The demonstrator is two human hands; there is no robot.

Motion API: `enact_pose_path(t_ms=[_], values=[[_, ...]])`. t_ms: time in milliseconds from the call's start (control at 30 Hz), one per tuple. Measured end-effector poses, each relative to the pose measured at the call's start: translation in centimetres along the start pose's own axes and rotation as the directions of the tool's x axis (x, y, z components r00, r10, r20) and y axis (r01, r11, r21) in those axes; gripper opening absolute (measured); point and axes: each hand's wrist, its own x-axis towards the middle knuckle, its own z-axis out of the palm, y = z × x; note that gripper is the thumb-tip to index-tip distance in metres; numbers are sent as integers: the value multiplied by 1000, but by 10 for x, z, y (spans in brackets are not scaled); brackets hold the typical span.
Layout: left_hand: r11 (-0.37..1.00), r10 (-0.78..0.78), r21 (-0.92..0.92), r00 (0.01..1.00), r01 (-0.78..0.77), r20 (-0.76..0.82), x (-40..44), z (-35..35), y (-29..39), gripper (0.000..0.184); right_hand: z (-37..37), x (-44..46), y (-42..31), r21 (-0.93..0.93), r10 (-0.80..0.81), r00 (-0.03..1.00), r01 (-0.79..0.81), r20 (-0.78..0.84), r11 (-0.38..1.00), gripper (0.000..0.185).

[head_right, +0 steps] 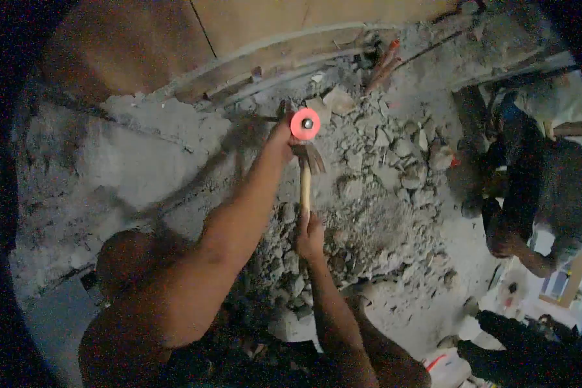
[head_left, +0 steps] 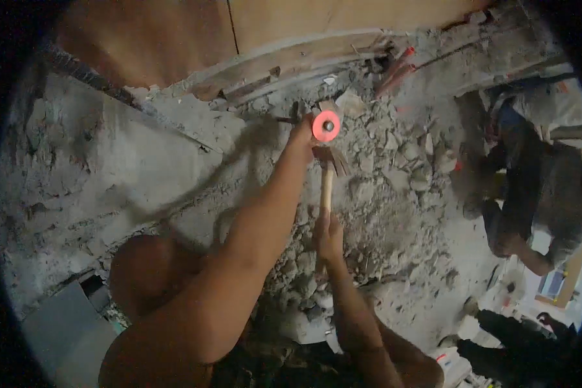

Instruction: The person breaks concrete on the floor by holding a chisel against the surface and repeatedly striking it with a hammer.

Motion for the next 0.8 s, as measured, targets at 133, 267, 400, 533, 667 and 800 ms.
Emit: enact_pose_path(t_ms=[133, 267, 400, 533, 667, 800], values=[[983, -179, -57, 978, 174, -111, -37, 9, 22, 23, -26, -25, -57, 167, -92, 982, 119, -162, 979, 41], [986, -89, -145, 994, 79, -68, -46, 15, 22, 18, -95, -29, -134, 427, -292, 774, 573, -561, 700, 50], [986, -71, -155, 997, 66, -28, -39, 9, 15, 17, -162, -43, -232, 666, -754, 537, 724, -379, 181, 70], [992, -90, -99, 993, 82, -82, -39, 9, 18, 20, -64, -11, -127, -51, -487, 662, 564, -570, 825, 51], [978, -190, 76, 981, 192, -32, -7, 11, 26, 21, -12, 21, -29, 280, 102, 993, -84, -51, 956, 48], [991, -130, 48, 991, 128, 37, -25, 2, 12, 31, -17, -16, -15, 431, 195, 974, -129, -112, 893, 44]])
